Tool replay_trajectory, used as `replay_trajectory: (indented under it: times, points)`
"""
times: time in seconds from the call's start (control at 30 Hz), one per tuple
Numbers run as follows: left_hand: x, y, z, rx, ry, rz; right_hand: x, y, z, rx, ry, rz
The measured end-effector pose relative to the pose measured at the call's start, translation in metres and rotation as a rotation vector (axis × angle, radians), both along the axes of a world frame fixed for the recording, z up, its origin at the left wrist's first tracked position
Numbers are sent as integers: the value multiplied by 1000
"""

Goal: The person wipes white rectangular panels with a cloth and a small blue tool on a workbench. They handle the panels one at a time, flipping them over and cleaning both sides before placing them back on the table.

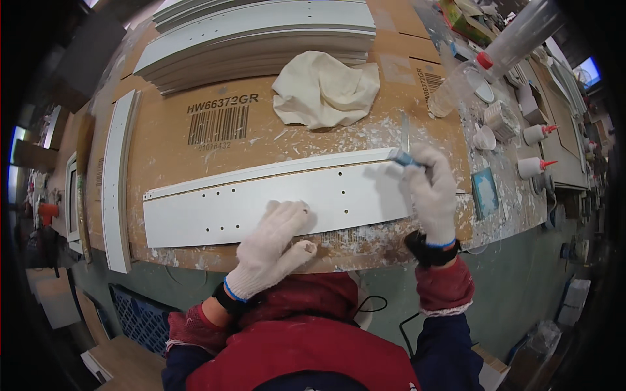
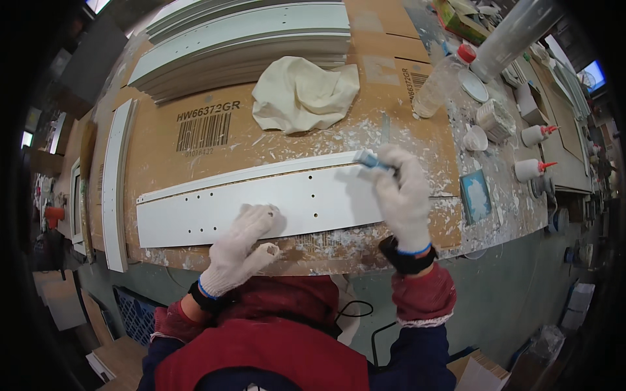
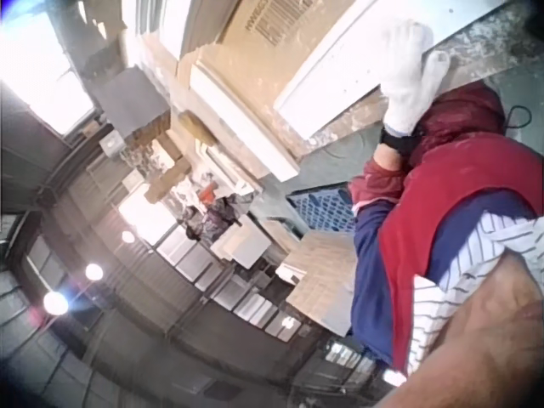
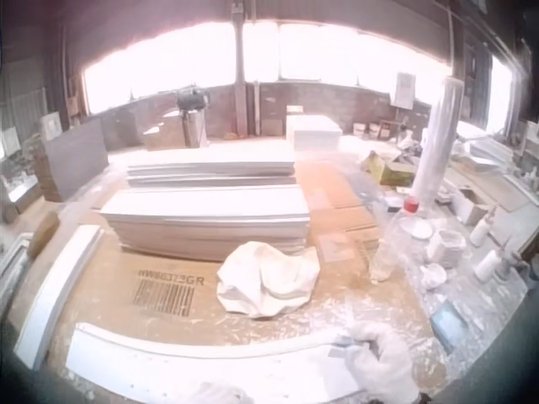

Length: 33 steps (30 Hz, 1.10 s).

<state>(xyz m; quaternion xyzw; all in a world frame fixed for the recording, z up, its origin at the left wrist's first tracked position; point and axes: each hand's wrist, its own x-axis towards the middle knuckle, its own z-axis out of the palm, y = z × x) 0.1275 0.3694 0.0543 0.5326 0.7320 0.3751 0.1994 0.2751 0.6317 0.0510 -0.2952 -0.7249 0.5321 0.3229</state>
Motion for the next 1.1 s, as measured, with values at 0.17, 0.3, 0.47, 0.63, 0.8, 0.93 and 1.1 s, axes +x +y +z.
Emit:
replay_trajectory:
  times: [0.17,0.3,0.47,0.63,0.8,0.93,1.1]
  points:
    - [16,2,26,-338,-1081,90,-31,-126,11,497,105,289]
    - [6,-28,-16,312,-1407,366,-62,-151,41,586,-86,594]
    - [-40,-105,-7,745,-1439,481,-130,-103,84,304,-344,403]
    - [-63,-206,-19,767,-468,980,-204,64,8,628,-898,280]
    - [-72,-241,-35,455,-206,1239,-248,28,-47,1000,-997,367]
    - [-86,-226,-64,407,-225,1274,-266,-65,-5,883,-802,496]
    - [-86,-218,-83,631,-501,1367,-201,-58,53,442,-332,318]
